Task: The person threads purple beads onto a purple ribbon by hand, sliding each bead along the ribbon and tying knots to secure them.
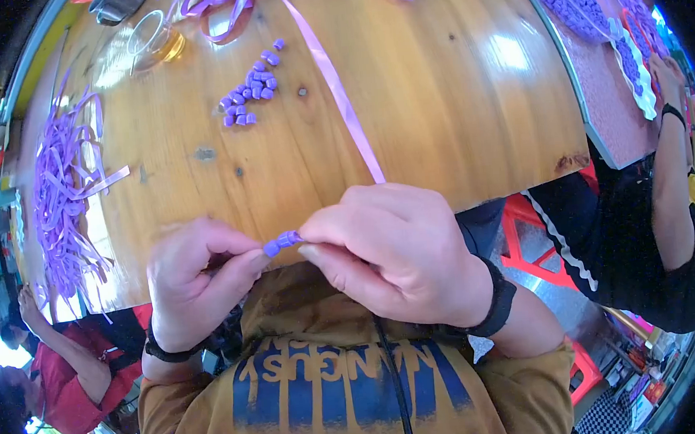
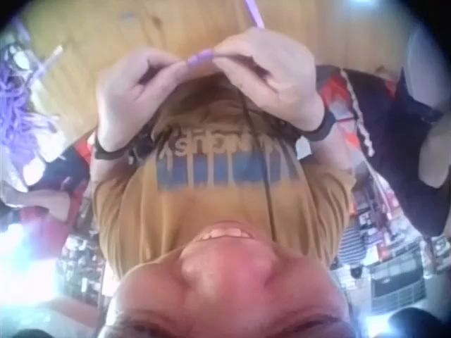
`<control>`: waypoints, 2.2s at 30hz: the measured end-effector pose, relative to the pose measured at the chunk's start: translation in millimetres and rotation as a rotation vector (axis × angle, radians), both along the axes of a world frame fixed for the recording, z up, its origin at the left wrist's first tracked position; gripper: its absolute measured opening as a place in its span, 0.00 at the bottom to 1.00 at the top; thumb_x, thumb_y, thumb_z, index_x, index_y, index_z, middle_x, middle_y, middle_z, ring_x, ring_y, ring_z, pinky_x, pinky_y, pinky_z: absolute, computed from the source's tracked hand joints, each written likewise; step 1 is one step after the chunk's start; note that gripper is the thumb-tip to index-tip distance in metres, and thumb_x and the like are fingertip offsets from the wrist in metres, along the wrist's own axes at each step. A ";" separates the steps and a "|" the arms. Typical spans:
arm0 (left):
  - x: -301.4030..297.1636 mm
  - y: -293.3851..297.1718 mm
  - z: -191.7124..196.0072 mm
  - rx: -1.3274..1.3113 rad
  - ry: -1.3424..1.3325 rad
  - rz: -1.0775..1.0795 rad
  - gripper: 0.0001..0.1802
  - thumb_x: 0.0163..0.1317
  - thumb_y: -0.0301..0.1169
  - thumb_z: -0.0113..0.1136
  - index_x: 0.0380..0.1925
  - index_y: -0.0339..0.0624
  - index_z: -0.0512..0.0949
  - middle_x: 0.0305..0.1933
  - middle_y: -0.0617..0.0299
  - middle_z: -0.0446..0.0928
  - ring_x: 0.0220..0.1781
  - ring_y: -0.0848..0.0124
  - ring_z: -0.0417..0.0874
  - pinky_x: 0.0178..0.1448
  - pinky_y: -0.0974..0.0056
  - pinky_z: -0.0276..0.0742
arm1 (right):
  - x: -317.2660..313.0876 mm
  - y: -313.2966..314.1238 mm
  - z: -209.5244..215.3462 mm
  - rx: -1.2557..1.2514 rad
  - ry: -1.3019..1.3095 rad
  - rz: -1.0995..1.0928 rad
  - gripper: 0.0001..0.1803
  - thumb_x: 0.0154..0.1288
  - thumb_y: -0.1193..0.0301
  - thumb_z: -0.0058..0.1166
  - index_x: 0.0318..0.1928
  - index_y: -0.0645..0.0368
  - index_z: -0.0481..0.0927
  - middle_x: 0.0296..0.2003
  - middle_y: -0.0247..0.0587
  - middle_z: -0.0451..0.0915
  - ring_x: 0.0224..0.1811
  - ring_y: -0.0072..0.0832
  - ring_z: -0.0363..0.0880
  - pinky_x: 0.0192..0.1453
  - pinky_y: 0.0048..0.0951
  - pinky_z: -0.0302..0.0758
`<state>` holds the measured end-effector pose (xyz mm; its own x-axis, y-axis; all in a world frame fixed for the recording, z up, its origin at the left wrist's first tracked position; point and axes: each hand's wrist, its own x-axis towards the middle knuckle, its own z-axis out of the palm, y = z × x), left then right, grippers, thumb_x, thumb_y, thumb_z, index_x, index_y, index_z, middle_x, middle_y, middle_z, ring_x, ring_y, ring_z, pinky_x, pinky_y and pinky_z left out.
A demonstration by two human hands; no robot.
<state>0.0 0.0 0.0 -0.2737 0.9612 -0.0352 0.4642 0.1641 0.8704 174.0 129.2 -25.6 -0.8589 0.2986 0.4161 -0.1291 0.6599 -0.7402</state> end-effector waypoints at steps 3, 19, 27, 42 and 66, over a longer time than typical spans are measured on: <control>-4.6 0.8 -0.8 0.072 0.139 -0.136 0.06 0.48 0.27 0.66 0.22 0.42 0.76 0.18 0.61 0.74 0.17 0.69 0.74 0.22 0.67 0.65 | -3.8 -2.8 15.5 -0.360 -0.220 -0.122 0.18 0.57 0.61 0.58 0.39 0.64 0.75 0.22 0.39 0.74 0.22 0.31 0.75 0.26 0.27 0.70; -4.0 -31.7 -5.1 0.036 -0.139 -0.333 0.07 0.60 0.31 0.53 0.27 0.41 0.69 0.21 0.59 0.69 0.23 0.64 0.74 0.26 0.63 0.69 | -25.9 -1.6 33.1 0.003 -0.483 0.484 0.10 0.55 0.63 0.55 0.27 0.57 0.78 0.18 0.40 0.74 0.21 0.39 0.73 0.26 0.33 0.67; -25.1 -45.2 -7.6 -0.418 -0.908 -0.420 0.10 0.66 0.34 0.48 0.34 0.37 0.72 0.30 0.67 0.73 0.32 0.80 0.71 0.38 0.72 0.70 | -39.9 -13.6 34.1 0.139 -0.370 0.482 0.08 0.49 0.68 0.61 0.30 0.56 0.79 0.17 0.38 0.74 0.20 0.35 0.72 0.24 0.32 0.67; -117.5 -87.7 19.1 -0.144 0.431 0.483 0.09 0.59 0.24 0.49 0.37 0.35 0.78 0.30 0.59 0.79 0.31 0.71 0.77 0.37 0.69 0.71 | -2.5 92.8 50.0 -0.487 -0.238 -0.244 0.09 0.61 0.68 0.55 0.37 0.61 0.77 0.23 0.30 0.75 0.25 0.16 0.73 0.28 0.18 0.68; -41.0 -21.9 41.5 -0.012 -0.468 -0.092 0.13 0.63 0.22 0.49 0.47 0.38 0.75 0.41 0.68 0.76 0.39 0.85 0.70 0.42 0.78 0.67 | -50.1 2.4 57.8 -0.553 -0.243 0.231 0.14 0.62 0.74 0.50 0.48 0.64 0.74 0.27 0.31 0.75 0.26 0.11 0.67 0.32 0.15 0.63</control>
